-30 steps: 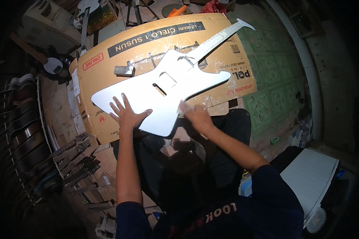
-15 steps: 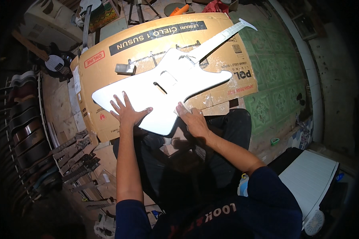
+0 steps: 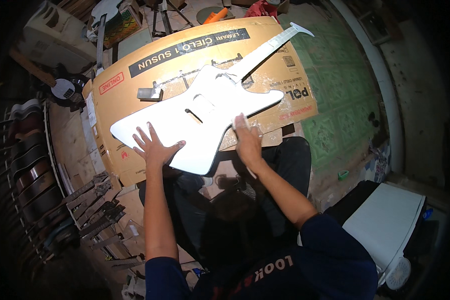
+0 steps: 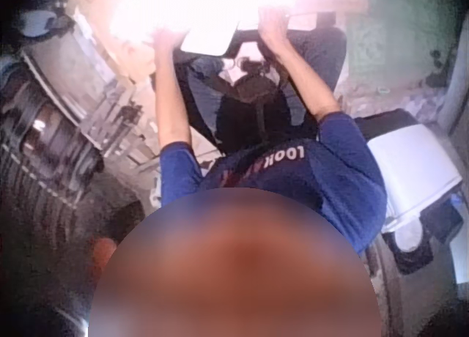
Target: The person sits on the floor and sands a white guitar body using a sanding block. They systematically rub the block across the body and neck of the guitar, occasionally pausing to wipe the surface with a cloth.
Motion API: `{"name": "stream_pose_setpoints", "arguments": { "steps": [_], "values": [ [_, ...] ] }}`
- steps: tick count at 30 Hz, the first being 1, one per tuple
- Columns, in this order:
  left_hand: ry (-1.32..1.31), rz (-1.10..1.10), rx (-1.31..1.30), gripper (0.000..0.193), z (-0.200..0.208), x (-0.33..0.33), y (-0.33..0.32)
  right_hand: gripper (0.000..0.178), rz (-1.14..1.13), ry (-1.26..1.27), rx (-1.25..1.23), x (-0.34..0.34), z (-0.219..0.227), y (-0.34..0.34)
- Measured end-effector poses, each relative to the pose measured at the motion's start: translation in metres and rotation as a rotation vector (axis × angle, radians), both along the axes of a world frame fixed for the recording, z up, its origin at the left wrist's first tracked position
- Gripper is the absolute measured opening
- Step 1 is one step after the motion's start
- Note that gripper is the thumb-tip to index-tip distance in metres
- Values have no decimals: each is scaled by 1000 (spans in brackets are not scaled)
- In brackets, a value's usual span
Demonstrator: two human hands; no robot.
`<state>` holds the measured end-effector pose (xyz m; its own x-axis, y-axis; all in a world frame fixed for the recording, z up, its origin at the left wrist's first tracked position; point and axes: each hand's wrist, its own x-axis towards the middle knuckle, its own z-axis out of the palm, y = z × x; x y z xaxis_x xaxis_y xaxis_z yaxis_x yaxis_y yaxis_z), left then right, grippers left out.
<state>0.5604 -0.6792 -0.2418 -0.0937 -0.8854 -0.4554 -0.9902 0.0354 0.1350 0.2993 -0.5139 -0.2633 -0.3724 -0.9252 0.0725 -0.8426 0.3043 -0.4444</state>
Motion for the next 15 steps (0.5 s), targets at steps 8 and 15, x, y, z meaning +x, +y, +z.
{"name": "stream_pose_setpoints", "arguments": {
  "steps": [8,15],
  "values": [
    [-21,5,14,152,4,5,0,45,-286,-54,158,-62,23,-7],
    [-36,11,16,152,6,5,0,49,-324,-290,169,-92,27,-24]
  ]
}}
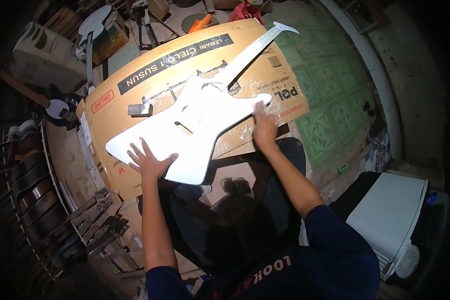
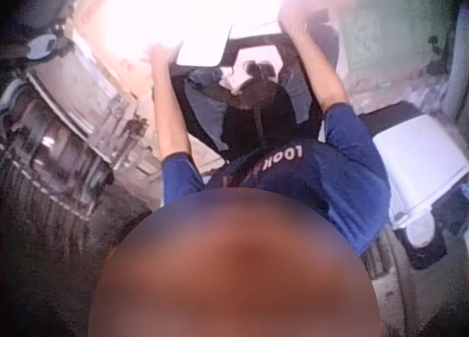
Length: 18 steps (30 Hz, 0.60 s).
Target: The person sits on the floor and sands a white guitar body using a sanding block. They systematically rub the block across the body and neck of the guitar, occasionally pausing to wipe the surface with a cloth.
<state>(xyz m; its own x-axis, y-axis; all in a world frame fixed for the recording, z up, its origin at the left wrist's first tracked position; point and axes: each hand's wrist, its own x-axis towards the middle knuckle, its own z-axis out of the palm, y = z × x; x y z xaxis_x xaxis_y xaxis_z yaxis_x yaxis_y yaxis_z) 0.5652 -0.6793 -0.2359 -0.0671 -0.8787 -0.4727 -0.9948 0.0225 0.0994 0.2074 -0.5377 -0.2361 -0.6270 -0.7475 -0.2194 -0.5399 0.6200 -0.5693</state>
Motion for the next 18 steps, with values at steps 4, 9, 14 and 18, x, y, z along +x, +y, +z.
{"name": "stream_pose_setpoints", "arguments": {
  "steps": [4,9,14,18],
  "values": [
    [19,6,-14,155,-2,0,-1,52,148,127,48,-1,-9,13],
    [7,-1,-10,154,-2,-5,-1,46,-16,414,-41,-59,-25,-3],
    [-7,-7,-3,155,0,-7,-3,47,105,397,10,-43,-37,-6],
    [-5,2,-23,155,-2,-1,-2,46,41,471,-24,-53,-23,-16]
  ]
}}
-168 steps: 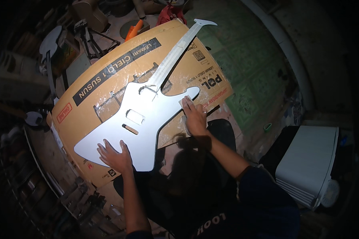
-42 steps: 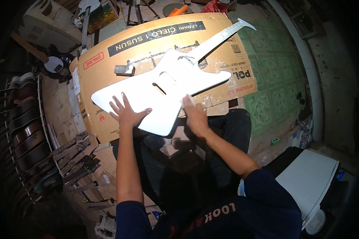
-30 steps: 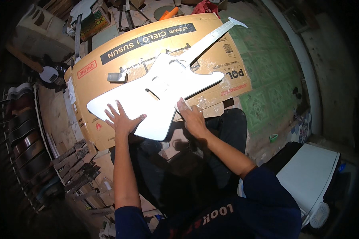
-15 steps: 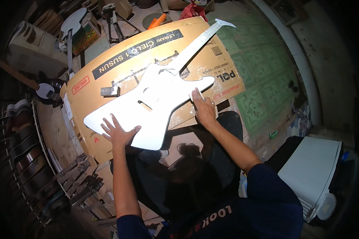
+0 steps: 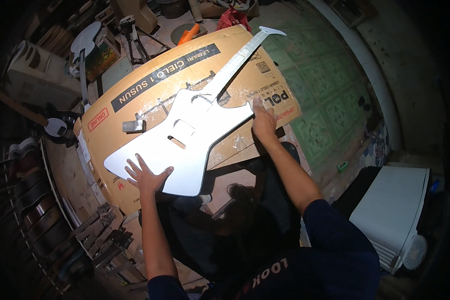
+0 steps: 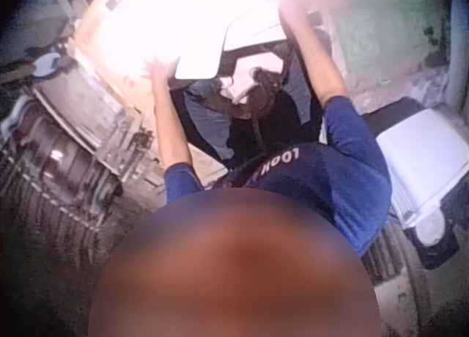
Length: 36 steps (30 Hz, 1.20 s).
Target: The person sits on the floor and sands a white guitar body using a sanding block. They systematically rub the block across the body and neck of the guitar, occasionally pausing to wipe the surface with a cloth.
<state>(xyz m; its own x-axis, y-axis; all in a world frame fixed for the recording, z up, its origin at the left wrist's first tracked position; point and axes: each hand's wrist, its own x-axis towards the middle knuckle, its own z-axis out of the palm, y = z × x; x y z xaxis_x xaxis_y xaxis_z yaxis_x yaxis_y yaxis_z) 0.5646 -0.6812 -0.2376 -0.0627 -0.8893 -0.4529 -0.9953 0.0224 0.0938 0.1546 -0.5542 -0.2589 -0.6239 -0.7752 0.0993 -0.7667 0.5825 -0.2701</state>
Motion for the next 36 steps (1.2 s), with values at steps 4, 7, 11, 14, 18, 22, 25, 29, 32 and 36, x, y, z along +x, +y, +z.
{"name": "stream_pose_setpoints", "arguments": {
  "steps": [4,7,11,14,18,22,25,29,32,36],
  "values": [
    [-16,-16,13,154,-1,-5,-1,45,216,-10,3,15,-2,2],
    [-22,-7,16,155,1,-3,-1,44,-15,-138,141,-6,17,-5],
    [-27,-6,22,155,0,-6,-1,42,163,-25,-21,14,11,-5],
    [-19,-5,22,155,4,-8,1,44,33,-95,144,-6,8,0],
    [2,4,10,154,2,-3,3,50,-60,-91,103,-10,7,6],
    [0,-11,-12,152,-4,-1,2,58,92,-51,-64,57,-12,21],
    [15,-17,-36,152,-3,-2,3,65,280,-129,-71,108,-7,29],
    [52,-12,-29,156,-2,-1,1,61,529,-287,-5,158,3,48],
    [54,-8,-25,157,2,-2,3,55,819,-230,-79,179,5,74],
    [44,2,-20,156,3,0,4,55,755,-141,-28,164,6,57]
  ]
}}
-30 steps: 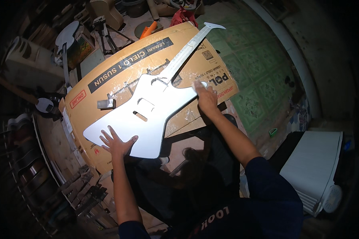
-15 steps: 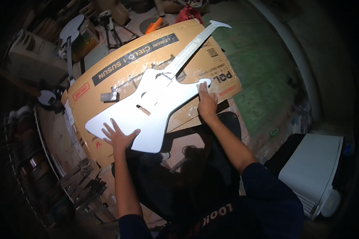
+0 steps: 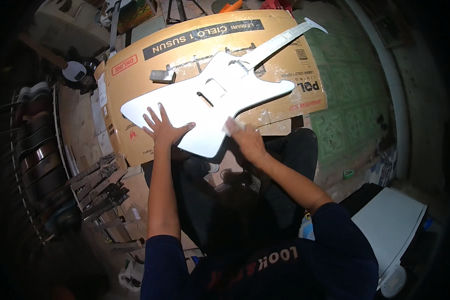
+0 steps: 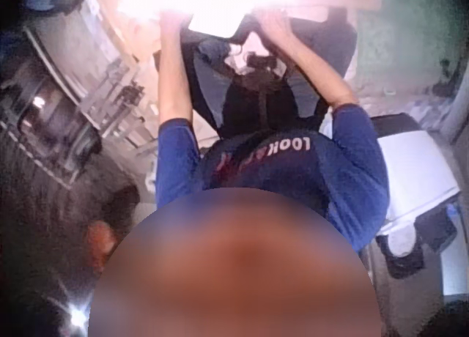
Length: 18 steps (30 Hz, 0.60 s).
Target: The person sits on the floor and sands a white guitar body using a sanding block. They systematically rub the block across the body and neck of the guitar, occasionally pausing to wipe the surface with a cloth.
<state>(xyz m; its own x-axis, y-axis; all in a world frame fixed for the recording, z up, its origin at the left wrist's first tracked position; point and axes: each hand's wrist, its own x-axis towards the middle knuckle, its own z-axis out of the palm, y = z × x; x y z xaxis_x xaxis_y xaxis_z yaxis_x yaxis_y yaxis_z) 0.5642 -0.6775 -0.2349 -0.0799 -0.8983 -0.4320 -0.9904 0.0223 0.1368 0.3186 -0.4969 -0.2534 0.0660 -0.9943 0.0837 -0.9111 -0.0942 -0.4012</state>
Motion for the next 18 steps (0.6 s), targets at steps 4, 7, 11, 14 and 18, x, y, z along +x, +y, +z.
{"name": "stream_pose_setpoints", "arguments": {
  "steps": [4,7,11,14,18],
  "values": [
    [-9,-18,7,157,-6,0,-1,56,16,18,200,27,-2,15],
    [20,-11,17,157,-8,1,-1,44,50,-194,176,40,9,26],
    [52,-18,-19,156,-12,4,1,43,-168,-83,112,12,7,-7],
    [52,-20,-28,155,-11,3,0,49,-130,-97,206,36,11,14],
    [65,-25,-40,155,-13,5,-3,45,-41,-310,353,33,-5,22]
  ]
}}
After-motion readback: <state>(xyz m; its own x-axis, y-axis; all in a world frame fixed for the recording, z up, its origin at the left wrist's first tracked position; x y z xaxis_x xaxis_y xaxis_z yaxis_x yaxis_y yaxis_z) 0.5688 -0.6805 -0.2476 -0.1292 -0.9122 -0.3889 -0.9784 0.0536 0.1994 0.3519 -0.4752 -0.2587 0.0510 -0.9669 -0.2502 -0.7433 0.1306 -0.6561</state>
